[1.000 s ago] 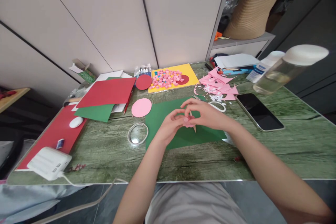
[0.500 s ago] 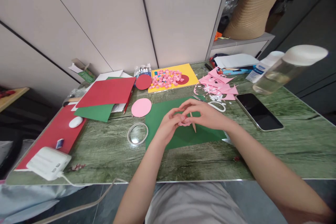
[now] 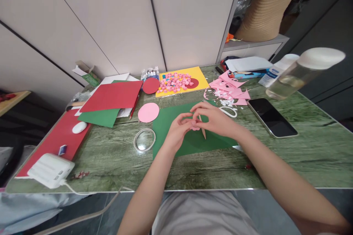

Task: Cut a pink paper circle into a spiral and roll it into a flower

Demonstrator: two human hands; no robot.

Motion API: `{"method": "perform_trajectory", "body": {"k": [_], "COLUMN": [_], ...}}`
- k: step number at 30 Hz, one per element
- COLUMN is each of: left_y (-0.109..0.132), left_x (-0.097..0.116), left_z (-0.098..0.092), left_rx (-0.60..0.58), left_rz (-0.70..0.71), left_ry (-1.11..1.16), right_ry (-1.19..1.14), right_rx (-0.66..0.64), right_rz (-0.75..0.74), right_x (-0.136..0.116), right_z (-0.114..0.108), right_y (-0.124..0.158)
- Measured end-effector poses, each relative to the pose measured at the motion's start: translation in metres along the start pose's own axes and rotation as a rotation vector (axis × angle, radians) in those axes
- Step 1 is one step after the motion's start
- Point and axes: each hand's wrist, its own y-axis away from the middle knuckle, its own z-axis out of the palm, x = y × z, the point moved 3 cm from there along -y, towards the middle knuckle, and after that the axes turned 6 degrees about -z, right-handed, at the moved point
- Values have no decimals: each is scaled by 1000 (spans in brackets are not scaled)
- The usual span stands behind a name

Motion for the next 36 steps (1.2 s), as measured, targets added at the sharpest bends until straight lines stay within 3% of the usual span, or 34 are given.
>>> {"method": "perform_trajectory", "body": {"k": [10, 21, 36], "left_y": [1, 2, 1], "left_x": [2, 3, 5], "left_z": [-1, 0, -2], "left_rx": [-33, 11, -3], "left_rz": [1, 53, 36], "left_ry": [-19, -4, -45], "right_ry": [-120, -20, -123], "right_rx": [-105, 57, -42], "right_rz": [-49, 19, -41], "right_x": [6, 1, 6], "right_z": [1, 5, 1], "right_y": [1, -1, 1]}}
